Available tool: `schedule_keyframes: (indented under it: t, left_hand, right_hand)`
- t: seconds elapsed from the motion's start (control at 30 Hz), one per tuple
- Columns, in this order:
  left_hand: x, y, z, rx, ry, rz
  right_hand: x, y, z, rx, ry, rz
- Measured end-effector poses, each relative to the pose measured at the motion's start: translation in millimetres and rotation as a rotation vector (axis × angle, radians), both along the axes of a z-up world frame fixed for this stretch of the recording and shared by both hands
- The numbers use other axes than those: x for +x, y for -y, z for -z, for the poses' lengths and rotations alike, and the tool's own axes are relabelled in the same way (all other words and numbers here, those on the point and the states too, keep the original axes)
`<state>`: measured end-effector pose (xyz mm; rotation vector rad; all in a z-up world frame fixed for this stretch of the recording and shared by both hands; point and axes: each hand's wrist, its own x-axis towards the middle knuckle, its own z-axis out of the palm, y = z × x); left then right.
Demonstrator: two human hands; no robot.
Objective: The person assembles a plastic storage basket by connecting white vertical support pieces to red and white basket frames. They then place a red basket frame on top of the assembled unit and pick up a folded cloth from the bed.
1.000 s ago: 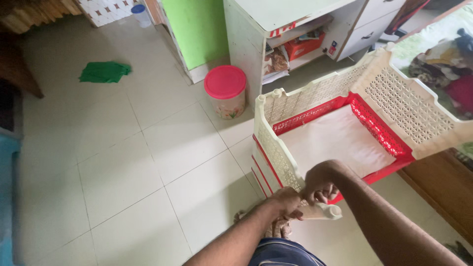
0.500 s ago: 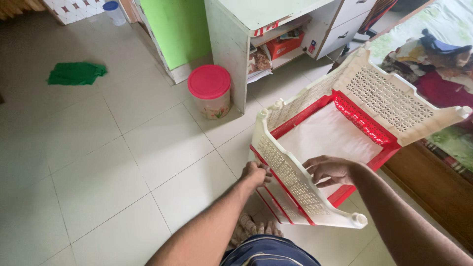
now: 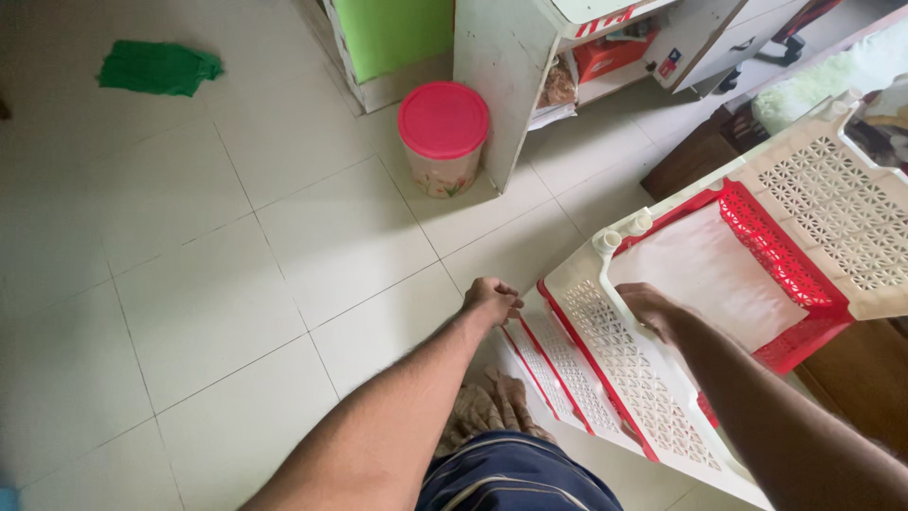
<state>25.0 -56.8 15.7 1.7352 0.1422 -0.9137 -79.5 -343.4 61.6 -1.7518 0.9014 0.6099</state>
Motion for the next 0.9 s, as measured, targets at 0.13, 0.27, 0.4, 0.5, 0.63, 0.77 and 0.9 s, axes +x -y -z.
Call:
schedule_keyframes:
  t: [0.13, 0.27, 0.4, 0.5, 0.63, 0.77, 0.9]
  left_hand:
    - [11, 1, 5, 0.028, -0.029, 0.015]
    - [13, 3, 8, -0.004, -0.033, 0.031]
    - [11, 13, 12, 0.008, -0.020, 0.023]
    - [11, 21, 16, 0.034, 0.062, 0.059]
    - [6, 26, 16, 0.029, 0.244, 0.215]
    - [-6, 33, 2, 0.005, 0.168, 0.238]
    - [-14, 42, -19, 0.127, 0.151, 0.297]
  right_hand:
    - [10, -6, 7, -0.047, 0.012, -0.095]
    - [12, -9, 13, -0.010, 0.020, -0.061]
    - [12, -12, 10, -0.079, -0.004, -0.086]
    - [20, -24, 0, -0.216, -0.023, -0.227]
    - [25, -48, -17, -0.460, -0.059, -0.494]
    - [30, -71, -32, -0.689, -0.108, -0.723]
    - [34, -88, -45, -0.890, -0.138, -0.921]
